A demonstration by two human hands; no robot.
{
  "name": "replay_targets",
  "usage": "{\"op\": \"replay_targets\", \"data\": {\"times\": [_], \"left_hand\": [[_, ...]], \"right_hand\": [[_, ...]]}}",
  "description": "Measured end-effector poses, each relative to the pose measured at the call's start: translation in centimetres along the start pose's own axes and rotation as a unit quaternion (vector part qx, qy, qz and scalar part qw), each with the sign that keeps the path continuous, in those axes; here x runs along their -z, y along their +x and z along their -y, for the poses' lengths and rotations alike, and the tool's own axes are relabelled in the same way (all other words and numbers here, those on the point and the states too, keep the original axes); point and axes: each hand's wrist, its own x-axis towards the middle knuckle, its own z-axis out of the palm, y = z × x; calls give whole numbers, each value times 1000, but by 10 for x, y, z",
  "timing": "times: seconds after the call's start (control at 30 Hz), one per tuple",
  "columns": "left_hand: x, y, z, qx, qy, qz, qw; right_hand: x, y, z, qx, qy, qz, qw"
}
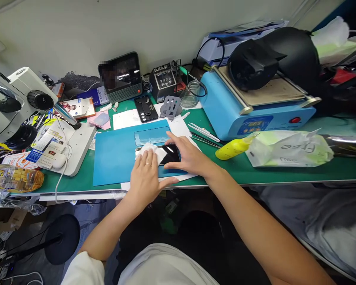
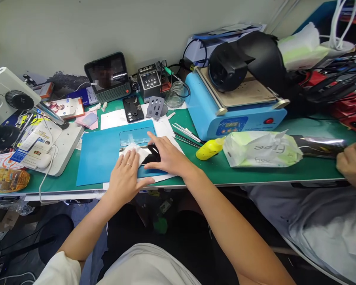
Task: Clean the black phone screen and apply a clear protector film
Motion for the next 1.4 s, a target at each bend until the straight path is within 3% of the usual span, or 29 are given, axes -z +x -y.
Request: {"op": "replay_targets", "data": {"times": [0.13,0.23,0.47,0.73,1.03,1.23,1.4], "left_hand": [[4,-18,26,4,1,-6,1000],[3,-17,27,-5,2,-6,1000],[2,24,11,-7,-9,-2,1000],[-7,-1,-2,1,-3,-1,1000],[-7,42,-46,-39,-1,13,999],[-12,16,-55,-73,-5,-8,997],[-9,-11,-39,-92,19,-15,995]], "right_hand": [[1,1,1,-22,12,-2,1000],[1,2,0,-22,23,-7,999],[3,1,3,-31,66,-18,997],[2,-2,0,-68,159,-74,982],[1,2,2,-113,174,-148,967],[3,3,1,-126,147,-172,966],[4,3,3,-116,144,-173,968]]}}
